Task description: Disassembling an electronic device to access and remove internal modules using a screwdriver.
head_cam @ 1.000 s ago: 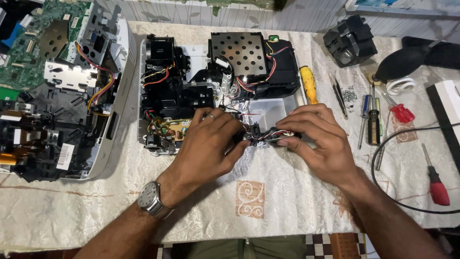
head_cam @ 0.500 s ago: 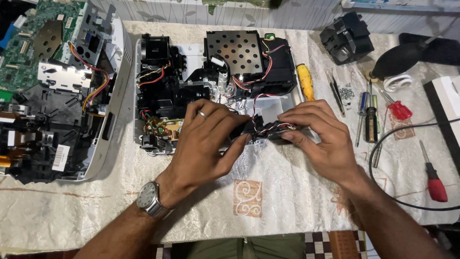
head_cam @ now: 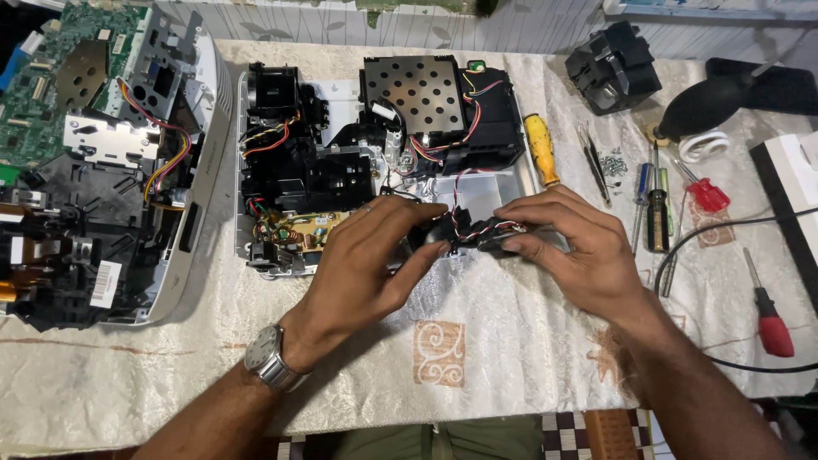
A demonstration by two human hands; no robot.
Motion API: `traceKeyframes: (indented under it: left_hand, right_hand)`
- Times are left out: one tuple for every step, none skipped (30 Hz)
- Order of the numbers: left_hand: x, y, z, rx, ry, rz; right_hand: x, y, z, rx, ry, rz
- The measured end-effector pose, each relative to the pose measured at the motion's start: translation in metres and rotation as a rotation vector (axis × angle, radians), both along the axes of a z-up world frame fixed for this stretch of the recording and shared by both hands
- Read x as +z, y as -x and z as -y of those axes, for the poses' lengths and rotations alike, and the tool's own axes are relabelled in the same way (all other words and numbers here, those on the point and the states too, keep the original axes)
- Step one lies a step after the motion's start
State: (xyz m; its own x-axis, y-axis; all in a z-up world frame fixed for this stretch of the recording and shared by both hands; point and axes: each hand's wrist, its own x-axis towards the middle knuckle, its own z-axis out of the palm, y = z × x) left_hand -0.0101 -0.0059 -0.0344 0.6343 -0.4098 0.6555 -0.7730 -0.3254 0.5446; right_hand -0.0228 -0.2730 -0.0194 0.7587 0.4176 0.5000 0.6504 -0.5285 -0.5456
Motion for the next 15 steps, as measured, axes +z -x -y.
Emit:
traceKeyframes:
  left_hand:
    - [0.001,-0.001,-0.002,-0.043,-0.009,-0.034]
    - [0.001,-0.001,-0.004,-0.085,-0.019,-0.07]
    - [-0.001,-0.001,-0.005,-0.086,-0.02,-0.069]
    - [-0.002,-0.002,-0.006,-0.107,-0.041,-0.082]
    - [-0.004,-0.002,-0.006,-0.127,-0.063,-0.095]
    - [0.0,-0.002,-0.007,-0.129,-0.064,-0.095]
    - [0.003,-0.001,-0.007,-0.164,-0.063,-0.096]
    - [0.007,0.0,-0.008,-0.201,-0.061,-0.097]
    - [0.005,0.001,-0.007,-0.204,-0.063,-0.098]
    - [0.004,0.001,-0.007,-0.21,-0.074,-0.079]
    - [0.002,0.002,-0.006,-0.215,-0.085,-0.06]
    - [0.006,0.002,-0.006,-0.221,-0.085,-0.059]
    - [0.011,0.002,-0.006,-0.223,-0.085,-0.042]
    - [0.015,0.003,-0.007,-0.223,-0.085,-0.026]
    - [0.011,0.002,-0.007,-0.228,-0.085,-0.026]
  right_hand:
    - [0.0,0.0,0.001,0.026,0.004,0.005]
    - [0.0,0.0,0.002,0.053,0.007,0.008]
    - [-0.005,-0.002,0.007,0.052,0.007,0.008]
    - [-0.009,-0.004,0.013,0.102,0.031,0.027]
    - [-0.014,-0.006,0.018,0.152,0.056,0.045]
    - [-0.01,-0.006,0.017,0.151,0.055,0.045]
    - [-0.006,-0.005,0.017,0.177,0.078,0.022]
    - [-0.002,-0.004,0.017,0.201,0.101,-0.002]
    - [-0.004,-0.006,0.02,0.197,0.1,-0.003]
    - [-0.006,-0.008,0.023,0.215,0.112,0.007]
    - [-0.008,-0.009,0.027,0.233,0.124,0.017]
    - [-0.007,-0.009,0.029,0.227,0.124,0.018]
    - [-0.006,-0.009,0.031,0.221,0.136,0.008]
    - [-0.005,-0.009,0.033,0.216,0.147,-0.002]
    - [-0.008,-0.01,0.036,0.211,0.147,-0.002]
